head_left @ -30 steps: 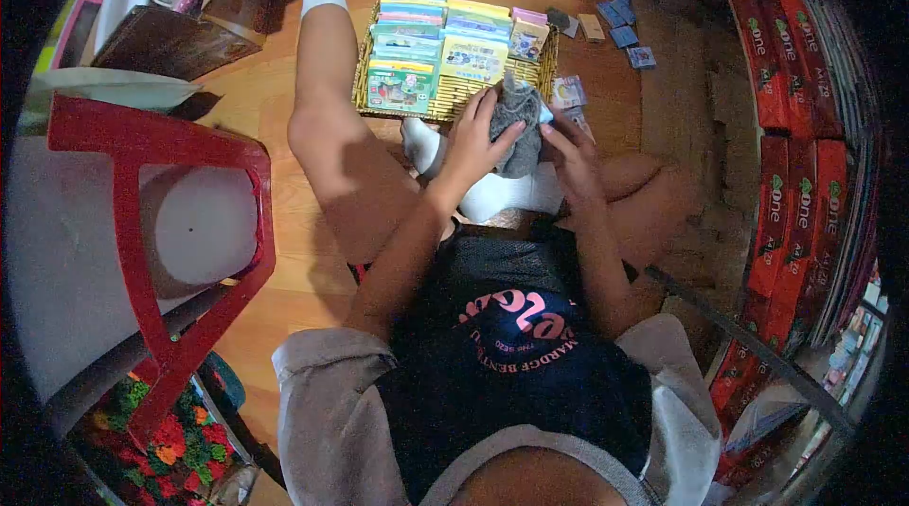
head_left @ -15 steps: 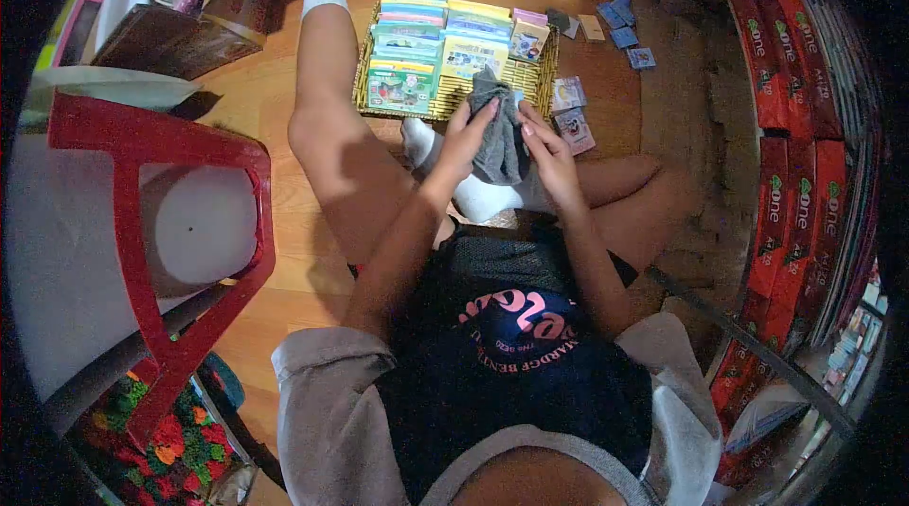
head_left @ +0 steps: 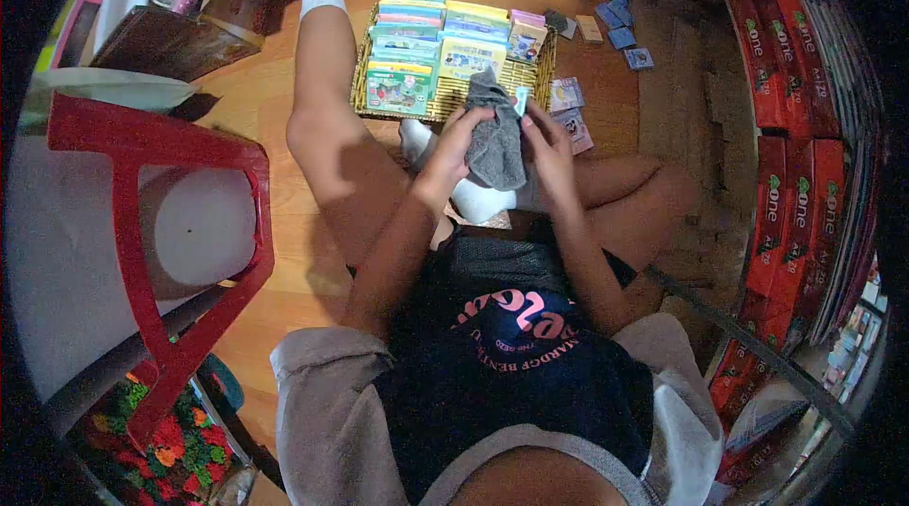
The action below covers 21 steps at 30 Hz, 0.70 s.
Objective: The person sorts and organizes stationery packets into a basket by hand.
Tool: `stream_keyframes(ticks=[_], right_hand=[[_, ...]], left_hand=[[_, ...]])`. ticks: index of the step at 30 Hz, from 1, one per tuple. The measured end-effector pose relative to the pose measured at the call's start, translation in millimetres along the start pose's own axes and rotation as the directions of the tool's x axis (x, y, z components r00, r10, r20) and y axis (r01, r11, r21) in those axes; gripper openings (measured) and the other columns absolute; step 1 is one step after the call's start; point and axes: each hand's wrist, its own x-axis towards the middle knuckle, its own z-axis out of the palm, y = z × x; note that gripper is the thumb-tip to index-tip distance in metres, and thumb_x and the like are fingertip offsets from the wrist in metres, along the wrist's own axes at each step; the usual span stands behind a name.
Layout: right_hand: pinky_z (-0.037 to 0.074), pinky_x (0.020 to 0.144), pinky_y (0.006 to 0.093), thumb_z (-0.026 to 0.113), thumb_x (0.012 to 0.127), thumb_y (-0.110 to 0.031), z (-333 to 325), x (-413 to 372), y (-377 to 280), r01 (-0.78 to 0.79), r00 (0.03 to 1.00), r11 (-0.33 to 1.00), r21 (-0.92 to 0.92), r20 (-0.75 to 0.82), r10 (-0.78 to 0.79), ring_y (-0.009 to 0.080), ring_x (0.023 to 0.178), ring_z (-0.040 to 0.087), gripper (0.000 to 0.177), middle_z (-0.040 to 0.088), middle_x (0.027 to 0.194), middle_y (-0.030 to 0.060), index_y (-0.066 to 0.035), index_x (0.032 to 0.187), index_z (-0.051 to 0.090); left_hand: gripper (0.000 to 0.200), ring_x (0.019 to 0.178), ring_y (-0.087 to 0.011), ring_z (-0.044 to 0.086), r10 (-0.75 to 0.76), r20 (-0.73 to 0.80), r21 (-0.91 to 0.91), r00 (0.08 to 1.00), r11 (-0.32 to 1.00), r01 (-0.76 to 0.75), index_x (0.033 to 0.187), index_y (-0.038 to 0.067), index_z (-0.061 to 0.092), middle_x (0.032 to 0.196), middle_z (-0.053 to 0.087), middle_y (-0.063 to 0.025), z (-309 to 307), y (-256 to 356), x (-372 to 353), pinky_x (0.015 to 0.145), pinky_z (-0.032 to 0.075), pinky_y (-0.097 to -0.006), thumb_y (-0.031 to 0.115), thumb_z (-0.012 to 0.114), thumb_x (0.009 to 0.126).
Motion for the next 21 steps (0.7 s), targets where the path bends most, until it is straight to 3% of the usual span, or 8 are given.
stream_keyframes(ticks=[3, 5, 8, 10, 11, 17, 20, 21], right_hand=[[0.033, 0.088, 0.0279, 0.054, 0.079, -0.016, 4.5, -3.9, 3.8, 0.055, 0.998, 0.986, -0.157, 0.005, -0.055, 0.0196, 0.103, 0.047, 0.035, 0.052, 0.108, 0.0156, 0.002, 0.109, 0.049], [0.032, 0.09, 0.0293, 0.053, 0.079, -0.015, 6.2, -3.9, 2.7, 0.087, 0.996, 0.986, -0.14, 0.019, -0.086, 0.0219, 0.104, 0.046, 0.034, 0.052, 0.108, 0.0163, 0.003, 0.108, 0.049], [0.03, 0.092, 0.0307, 0.051, 0.076, -0.006, 3.6, -5.4, 2.5, 0.149, 0.988, 0.96, -0.237, 0.077, -0.134, 0.0253, 0.107, 0.045, 0.035, 0.051, 0.11, 0.0169, 0.003, 0.11, 0.048], [0.03, 0.093, 0.0319, 0.048, 0.07, 0.003, 3.3, -5.6, 4.0, 0.349, 0.937, 0.861, -0.371, 0.155, -0.313, 0.0274, 0.107, 0.044, 0.042, 0.049, 0.111, 0.0176, 0.001, 0.113, 0.045], [0.03, 0.093, 0.0319, 0.048, 0.07, 0.003, 4.3, -5.9, 5.0, 0.351, 0.936, 0.86, -0.371, 0.156, -0.315, 0.0274, 0.107, 0.044, 0.042, 0.049, 0.111, 0.0176, 0.001, 0.113, 0.045], [0.034, 0.088, 0.033, 0.05, 0.069, 0.004, -8.4, 8.7, 11.0, 0.249, 0.967, 0.837, -0.487, 0.081, -0.24, 0.0273, 0.103, 0.047, 0.043, 0.049, 0.111, 0.0166, -0.001, 0.112, 0.046], [0.039, 0.083, 0.0314, 0.059, 0.074, -0.009, -23.7, 22.7, 12.9, 0.269, 0.909, 0.847, -0.458, -0.171, -0.381, 0.0238, 0.097, 0.05, 0.038, 0.051, 0.107, 0.0133, -0.002, 0.109, 0.046], [0.039, 0.083, 0.0314, 0.059, 0.074, -0.009, -28.1, 24.5, 10.5, 0.269, 0.908, 0.847, -0.459, -0.172, -0.381, 0.0238, 0.097, 0.05, 0.038, 0.051, 0.107, 0.0133, -0.002, 0.109, 0.046]], left_hand=[[0.017, 0.07, -0.0171, 0.058, 0.037, 0.062, -0.002, 0.997, 0.999, -0.037, 0.09, 0.002, 0.054, 0.08, 0.059, -0.0075, -4.9, -6.1, 6.1, 0.065, 0.047, -0.0283, 0.009, 0.051, 0.074], [0.018, 0.07, -0.0171, 0.058, 0.037, 0.078, -0.04, 0.996, 0.999, -0.034, 0.09, 0.001, 0.054, 0.08, 0.059, -0.0077, -11.4, -6.5, 10.8, 0.065, 0.047, -0.028, 0.01, 0.052, 0.075], [0.019, 0.072, -0.0172, 0.059, -0.018, 0.087, -0.155, 0.996, 0.987, 0.031, 0.092, 0.001, 0.054, 0.082, 0.059, -0.0087, -11.6, -2.4, 10.7, 0.066, 0.048, -0.0283, 0.014, 0.049, 0.079], [0.02, 0.072, -0.0175, 0.059, -0.007, 0.1, -0.15, 0.995, 0.988, 0.022, 0.092, 0.0, 0.054, 0.083, 0.059, -0.0089, -14.4, -4.4, 15.1, 0.066, 0.048, -0.0287, 0.014, 0.048, 0.08], [0.02, 0.072, -0.0178, 0.059, 0.003, 0.11, -0.144, 0.994, 0.989, 0.013, 0.093, 0.0, 0.054, 0.083, 0.059, -0.0092, -16.3, -4.8, 17.2, 0.066, 0.048, -0.0292, 0.014, 0.047, 0.081], [0.02, 0.072, -0.0186, 0.059, -0.057, 0.184, -0.094, 0.981, 0.993, 0.075, 0.092, 0.0, 0.054, 0.083, 0.059, -0.0097, -10.7, -1.2, 8.0, 0.065, 0.049, -0.0304, 0.015, 0.047, 0.081], [0.021, 0.075, -0.0191, 0.058, -0.06, 0.19, -0.181, 0.98, 0.979, 0.095, 0.098, 0.002, 0.051, 0.088, 0.058, -0.0087, -21.4, -3.1, 16.3, 0.067, 0.048, -0.0313, 0.014, 0.048, 0.081], [0.021, 0.075, -0.0191, 0.058, -0.061, 0.191, -0.181, 0.98, 0.979, 0.096, 0.098, 0.002, 0.051, 0.088, 0.058, -0.0087, -19.0, -1.1, 14.2, 0.067, 0.048, -0.0313, 0.014, 0.048, 0.081]])
